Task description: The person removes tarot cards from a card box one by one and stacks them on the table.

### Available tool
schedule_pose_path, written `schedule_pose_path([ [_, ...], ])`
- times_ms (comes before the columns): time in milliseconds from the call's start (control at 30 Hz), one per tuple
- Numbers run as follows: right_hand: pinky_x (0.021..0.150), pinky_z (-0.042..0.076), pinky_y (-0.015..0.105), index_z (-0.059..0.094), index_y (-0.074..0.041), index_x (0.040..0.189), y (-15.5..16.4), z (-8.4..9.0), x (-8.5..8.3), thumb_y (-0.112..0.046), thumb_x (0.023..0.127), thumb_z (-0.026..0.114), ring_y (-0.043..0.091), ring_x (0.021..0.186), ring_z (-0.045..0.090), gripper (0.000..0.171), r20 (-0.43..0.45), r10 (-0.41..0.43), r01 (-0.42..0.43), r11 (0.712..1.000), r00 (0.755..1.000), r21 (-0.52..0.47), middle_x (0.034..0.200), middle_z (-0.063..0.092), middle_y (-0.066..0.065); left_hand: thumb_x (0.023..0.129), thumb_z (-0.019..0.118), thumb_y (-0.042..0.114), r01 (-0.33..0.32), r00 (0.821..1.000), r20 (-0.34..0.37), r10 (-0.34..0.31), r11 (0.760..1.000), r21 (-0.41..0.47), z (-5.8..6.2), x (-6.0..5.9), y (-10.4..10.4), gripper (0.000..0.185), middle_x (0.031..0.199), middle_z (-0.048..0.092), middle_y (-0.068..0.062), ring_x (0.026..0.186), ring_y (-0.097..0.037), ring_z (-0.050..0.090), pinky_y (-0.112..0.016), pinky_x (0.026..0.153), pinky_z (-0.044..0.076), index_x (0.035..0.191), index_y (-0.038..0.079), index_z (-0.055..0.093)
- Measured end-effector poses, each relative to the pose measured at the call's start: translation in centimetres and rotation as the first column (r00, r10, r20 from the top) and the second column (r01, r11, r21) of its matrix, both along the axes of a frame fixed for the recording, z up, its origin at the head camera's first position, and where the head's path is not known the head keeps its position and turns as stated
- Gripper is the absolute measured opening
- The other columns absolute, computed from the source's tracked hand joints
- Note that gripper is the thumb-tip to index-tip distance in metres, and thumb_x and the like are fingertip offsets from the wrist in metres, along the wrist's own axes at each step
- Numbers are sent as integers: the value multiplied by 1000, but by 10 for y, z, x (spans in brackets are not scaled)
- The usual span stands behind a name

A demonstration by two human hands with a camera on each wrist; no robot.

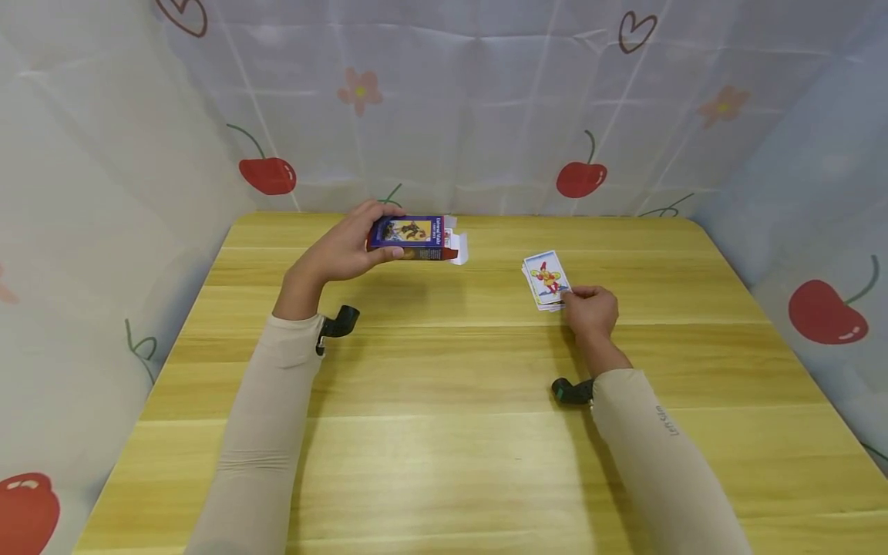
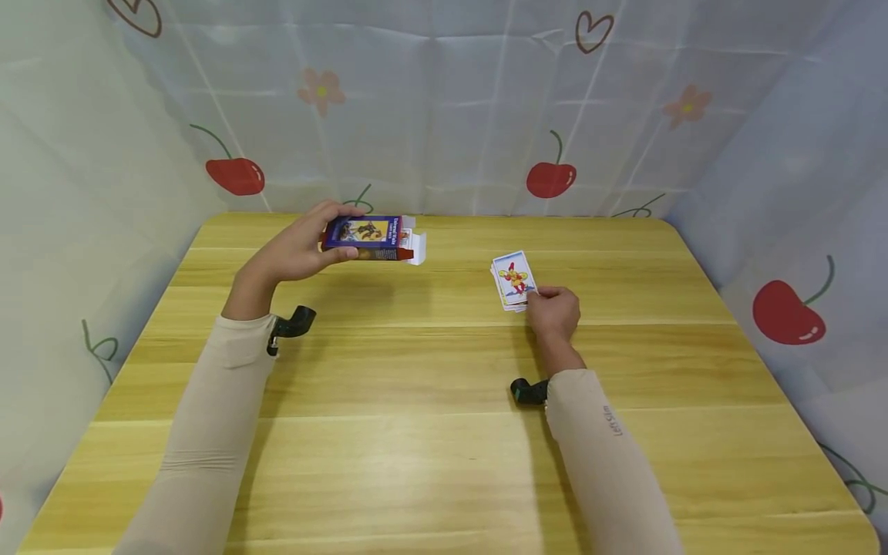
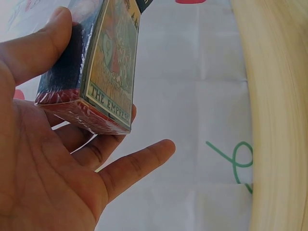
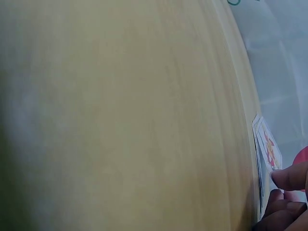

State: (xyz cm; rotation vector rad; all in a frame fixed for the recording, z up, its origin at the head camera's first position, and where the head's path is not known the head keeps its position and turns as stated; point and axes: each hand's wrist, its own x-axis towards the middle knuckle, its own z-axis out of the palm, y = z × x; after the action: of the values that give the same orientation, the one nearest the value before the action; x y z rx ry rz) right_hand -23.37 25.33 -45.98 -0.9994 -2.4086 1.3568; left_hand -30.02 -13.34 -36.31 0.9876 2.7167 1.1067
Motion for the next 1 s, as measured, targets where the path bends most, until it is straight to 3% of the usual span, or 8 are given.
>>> schedule_pose_path([
  [533, 75, 45, 29, 72, -3, 114, 0, 8, 0, -30, 91, 67, 28, 108, 55, 36, 155, 112, -125, 989, 981, 80, 124, 64, 15, 92, 71, 30, -8, 1000, 5, 8, 1000, -9, 2, 2, -3, 61, 138, 45, -12, 116, -28, 46, -50, 103, 40, 143, 12, 44],
  [700, 81, 45, 34, 72, -2, 110, -2, 9, -1, -31, 90, 66, 29, 107, 55, 36, 175, 133, -155, 981, 975, 115, 124, 64, 17, 91, 71, 30, -15, 1000, 7, 15, 1000, -9, 2, 2, -6, 61, 140, 44, -12, 117, -28, 45, -50, 104, 39, 143, 12, 44],
  [900, 79, 44, 35, 71, -2, 107, -3, 9, -5, -32, 91, 65, 29, 101, 55, 35, 179, 145, -175, 971, 973, 165, 118, 65, 17, 91, 71, 29, -22, 1000, 2, 22, 1000, -9, 3, 2, -8, 61, 140, 44, -13, 118, -29, 45, -51, 104, 39, 143, 12, 44],
  [1000, 77, 45, 33, 70, -2, 110, -4, 10, -6, -34, 92, 63, 27, 101, 56, 37, 165, 150, -174, 974, 975, 143, 119, 64, 16, 91, 71, 29, -19, 1000, -1, 19, 1000, 2, 2, 2, -8, 61, 138, 45, -13, 117, -28, 46, -50, 104, 40, 143, 11, 44],
])
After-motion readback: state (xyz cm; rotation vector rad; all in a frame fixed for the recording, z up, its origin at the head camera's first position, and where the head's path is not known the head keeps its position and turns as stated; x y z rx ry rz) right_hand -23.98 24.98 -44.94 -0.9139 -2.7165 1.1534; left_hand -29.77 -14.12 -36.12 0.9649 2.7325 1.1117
